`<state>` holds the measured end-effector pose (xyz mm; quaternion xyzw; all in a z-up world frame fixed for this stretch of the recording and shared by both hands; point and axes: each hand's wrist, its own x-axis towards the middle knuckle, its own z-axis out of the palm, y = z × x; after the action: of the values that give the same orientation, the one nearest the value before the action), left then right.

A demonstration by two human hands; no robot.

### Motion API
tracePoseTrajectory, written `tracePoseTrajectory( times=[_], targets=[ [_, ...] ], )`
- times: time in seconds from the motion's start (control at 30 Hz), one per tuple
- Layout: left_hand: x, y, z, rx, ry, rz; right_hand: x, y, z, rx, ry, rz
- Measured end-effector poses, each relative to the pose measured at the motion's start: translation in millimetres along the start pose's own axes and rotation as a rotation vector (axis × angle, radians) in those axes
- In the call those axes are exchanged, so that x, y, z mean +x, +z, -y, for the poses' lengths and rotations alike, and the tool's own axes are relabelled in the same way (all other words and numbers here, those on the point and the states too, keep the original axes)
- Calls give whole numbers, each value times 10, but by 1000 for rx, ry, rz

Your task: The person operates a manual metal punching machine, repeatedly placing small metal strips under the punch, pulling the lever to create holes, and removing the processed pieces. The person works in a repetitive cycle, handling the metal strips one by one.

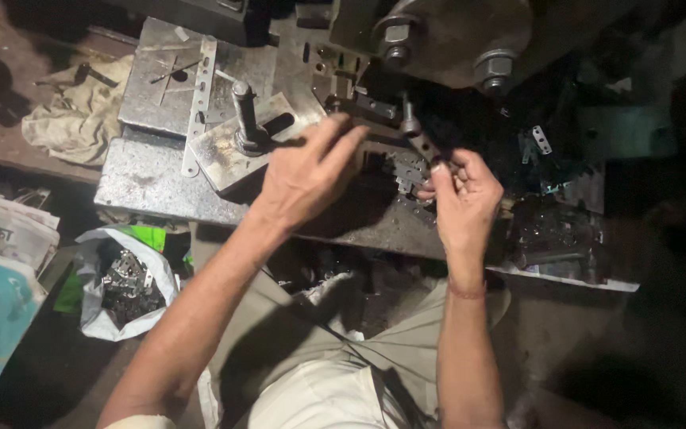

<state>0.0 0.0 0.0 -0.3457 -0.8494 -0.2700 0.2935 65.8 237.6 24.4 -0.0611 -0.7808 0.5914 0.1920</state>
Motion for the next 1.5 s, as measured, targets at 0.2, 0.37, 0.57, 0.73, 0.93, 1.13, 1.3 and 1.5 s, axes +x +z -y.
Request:
tracePoseTrajectory(
  times=[0.2,0.37,0.57,0.73,0.93,1.13,1.3,1.5],
  targets=[
    [375,207,-213,335,-58,0,-44,-76,-204,205,75,-66],
    [294,228,-169,264,11,-80,-84,-142,-209,260,93,-51],
    [322,239,-140,369,-13,-29,-67,-86,-190,302,79,-101],
    [258,251,-48,268,22,55,-126,-139,-142,263,101,-169],
    [-506,-154,-347,168,-84,247,-174,-145,-191,274,141,-132],
    [-576,-265,-316,110,-158,313,75,91,-114,308,121,-128],
    [-417,-346,-352,41,-119,144,433,308,-291,305,257,-171],
    [-49,-267,-291,196,-116,47,622,515,-596,510,172,-171]
  ],
)
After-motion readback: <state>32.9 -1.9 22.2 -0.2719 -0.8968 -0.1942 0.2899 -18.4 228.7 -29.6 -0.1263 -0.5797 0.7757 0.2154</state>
